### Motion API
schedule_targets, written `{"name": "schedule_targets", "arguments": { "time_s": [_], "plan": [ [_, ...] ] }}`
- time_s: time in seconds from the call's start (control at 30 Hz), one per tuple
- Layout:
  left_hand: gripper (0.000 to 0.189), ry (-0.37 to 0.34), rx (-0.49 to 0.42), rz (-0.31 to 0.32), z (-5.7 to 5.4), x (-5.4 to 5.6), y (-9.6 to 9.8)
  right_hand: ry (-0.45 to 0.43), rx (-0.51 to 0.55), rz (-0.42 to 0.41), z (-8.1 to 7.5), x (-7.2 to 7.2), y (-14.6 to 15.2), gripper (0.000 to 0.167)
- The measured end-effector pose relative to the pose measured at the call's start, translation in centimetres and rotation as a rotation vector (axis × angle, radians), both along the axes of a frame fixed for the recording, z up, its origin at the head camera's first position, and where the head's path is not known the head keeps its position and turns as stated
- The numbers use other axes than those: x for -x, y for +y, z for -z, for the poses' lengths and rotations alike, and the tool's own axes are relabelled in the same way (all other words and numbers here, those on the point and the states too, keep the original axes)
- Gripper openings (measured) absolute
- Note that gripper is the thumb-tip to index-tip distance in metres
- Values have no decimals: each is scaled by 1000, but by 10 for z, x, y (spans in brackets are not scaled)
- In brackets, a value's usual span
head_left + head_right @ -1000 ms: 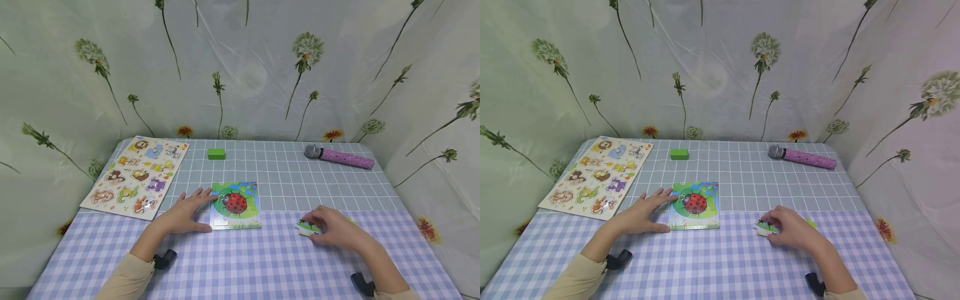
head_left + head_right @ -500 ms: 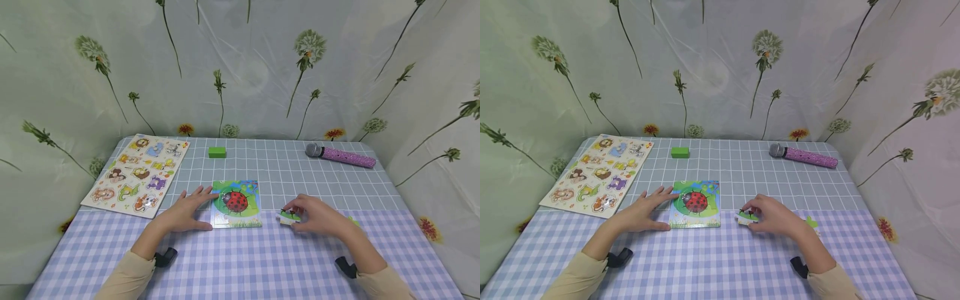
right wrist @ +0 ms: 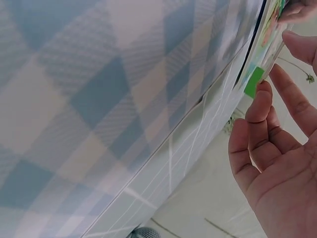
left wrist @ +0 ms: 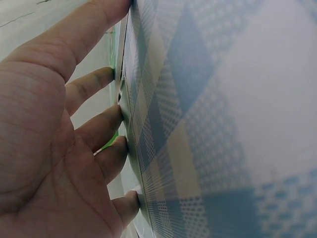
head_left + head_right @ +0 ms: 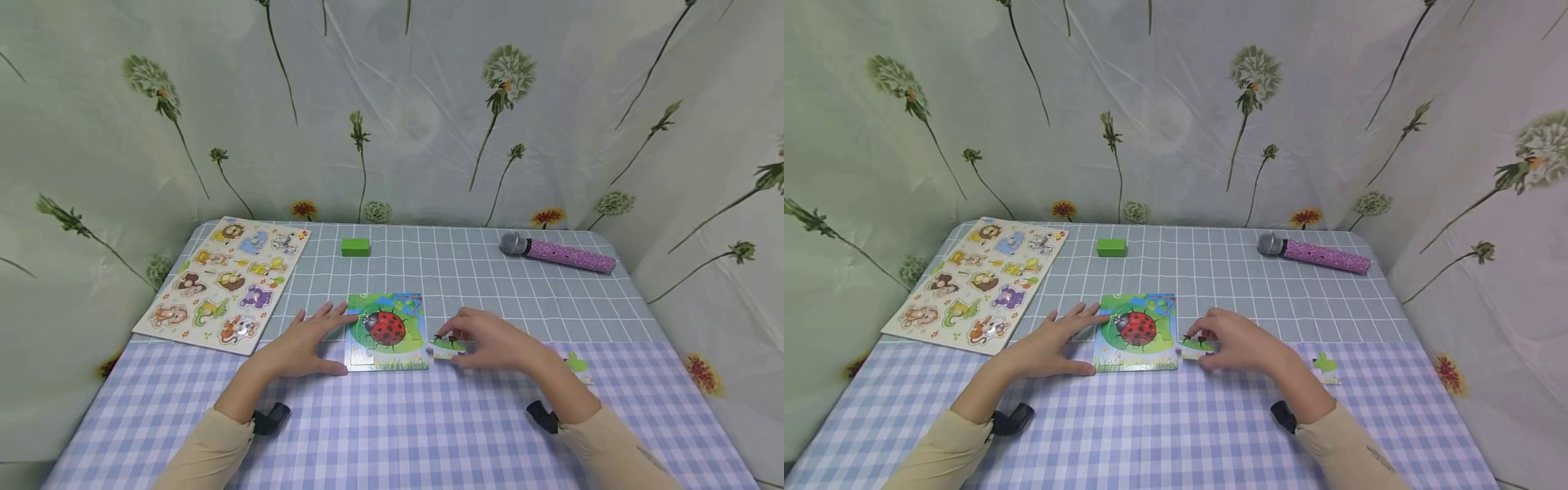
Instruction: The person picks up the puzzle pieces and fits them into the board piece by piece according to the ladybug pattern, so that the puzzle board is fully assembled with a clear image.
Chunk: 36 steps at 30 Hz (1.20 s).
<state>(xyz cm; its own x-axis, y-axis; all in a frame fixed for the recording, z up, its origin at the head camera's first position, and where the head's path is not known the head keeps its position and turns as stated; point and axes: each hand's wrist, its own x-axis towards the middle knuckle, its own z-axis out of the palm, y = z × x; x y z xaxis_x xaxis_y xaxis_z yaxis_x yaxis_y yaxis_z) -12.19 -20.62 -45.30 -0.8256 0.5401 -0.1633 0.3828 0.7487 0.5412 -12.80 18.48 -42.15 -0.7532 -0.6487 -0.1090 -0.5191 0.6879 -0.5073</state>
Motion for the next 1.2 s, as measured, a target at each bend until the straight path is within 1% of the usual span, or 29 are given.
{"name": "schedule_targets", "arguments": {
  "time_s": [0.27,0.63,0.73,1.07,1.2],
  "plan": [
    [93,-3,-9,-2,0,0,0,-2,1,-27,-3,7,-16,38],
    [94,-6,-9,5,1,1,0,0,13,-78,1,16,-30,37],
    [94,-19,-5,-1,2,1,0,-3,11,-83,2,18,-34,37],
    [93,-6,2,1,-1,0,0,6,7,-102,1,18,-46,37],
    [93,-4,5,4,0,0,1,-9,3,-112,0,19,-52,38]
  ]
}}
